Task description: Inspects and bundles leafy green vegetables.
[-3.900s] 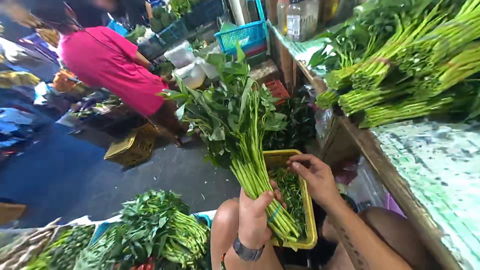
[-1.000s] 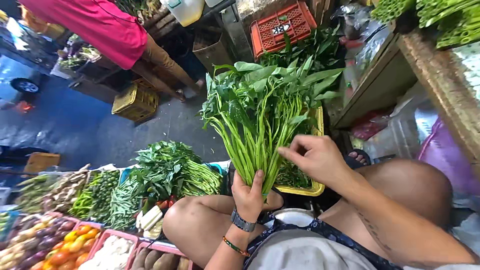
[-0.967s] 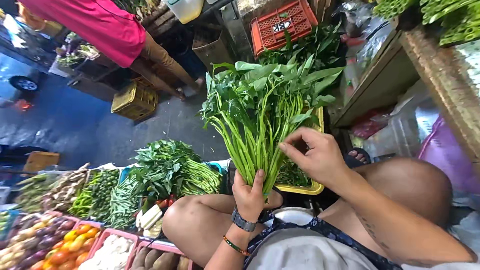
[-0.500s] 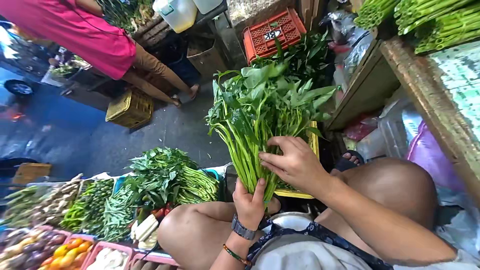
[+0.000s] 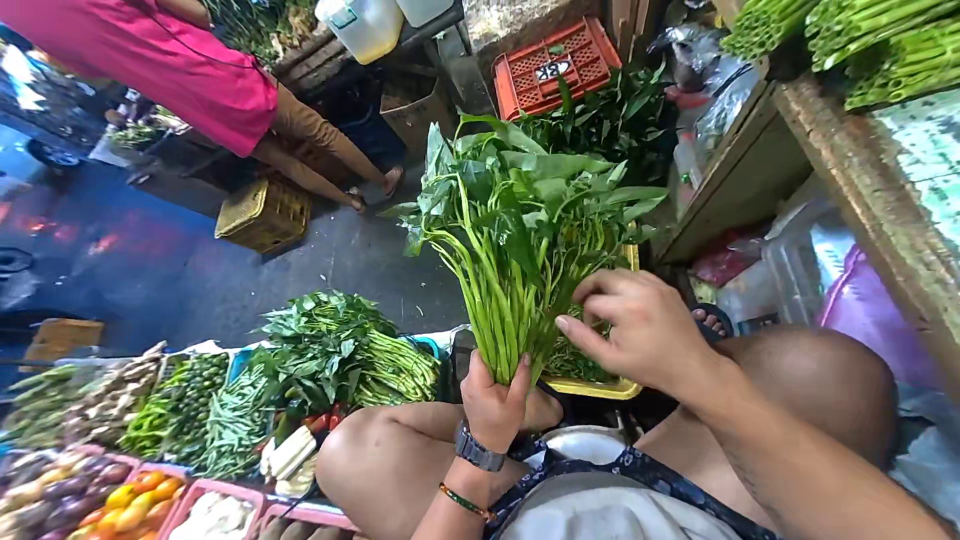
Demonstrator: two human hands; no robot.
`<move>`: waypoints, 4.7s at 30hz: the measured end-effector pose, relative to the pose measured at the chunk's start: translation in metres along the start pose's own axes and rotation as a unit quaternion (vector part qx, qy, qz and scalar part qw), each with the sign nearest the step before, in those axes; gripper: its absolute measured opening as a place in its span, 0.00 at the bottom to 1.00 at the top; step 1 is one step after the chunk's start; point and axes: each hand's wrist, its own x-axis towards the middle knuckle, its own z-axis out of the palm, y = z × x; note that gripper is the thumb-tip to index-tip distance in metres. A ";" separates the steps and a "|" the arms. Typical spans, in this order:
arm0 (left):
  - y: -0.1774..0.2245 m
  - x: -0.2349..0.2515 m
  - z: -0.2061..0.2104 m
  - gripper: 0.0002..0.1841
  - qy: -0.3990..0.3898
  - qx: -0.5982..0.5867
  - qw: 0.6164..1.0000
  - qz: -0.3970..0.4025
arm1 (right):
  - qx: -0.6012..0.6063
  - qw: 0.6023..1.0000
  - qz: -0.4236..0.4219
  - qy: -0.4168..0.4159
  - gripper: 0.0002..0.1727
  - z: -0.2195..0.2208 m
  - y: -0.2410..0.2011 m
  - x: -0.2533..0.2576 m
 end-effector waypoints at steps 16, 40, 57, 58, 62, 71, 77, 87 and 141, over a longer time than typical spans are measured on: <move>-0.041 -0.009 -0.007 0.23 0.016 0.058 0.987 0.150 | 0.069 0.938 0.086 -0.329 0.24 -0.069 0.043 0.003; -0.049 -0.026 -0.001 0.23 -0.006 0.156 0.966 0.205 | 0.056 0.991 0.073 0.098 0.06 -0.028 0.027 0.020; -0.054 -0.034 0.001 0.23 -0.011 0.135 0.971 0.197 | 0.477 0.839 0.233 -0.117 0.09 -0.050 0.045 0.023; -0.054 -0.034 0.001 0.24 -0.012 0.137 0.971 0.195 | 0.494 0.830 0.234 -0.112 0.10 -0.049 0.047 0.023; -0.055 -0.035 0.001 0.23 -0.021 0.134 0.971 0.196 | 0.512 0.820 0.239 -0.089 0.12 -0.049 0.050 0.027; -0.053 -0.034 0.000 0.24 -0.029 0.140 0.973 0.182 | 0.197 0.957 0.041 0.207 0.09 -0.046 0.034 0.022; -0.053 -0.033 0.001 0.23 -0.021 0.142 0.972 0.188 | 0.156 0.947 -0.022 0.279 0.08 -0.042 0.033 0.021; -0.056 -0.034 0.003 0.23 -0.022 0.139 0.972 0.189 | 0.173 0.960 0.088 0.204 0.10 -0.046 0.035 0.020; -0.067 -0.023 -0.012 0.24 0.048 0.115 0.978 0.166 | 0.266 0.963 0.009 0.048 0.07 -0.056 0.040 0.017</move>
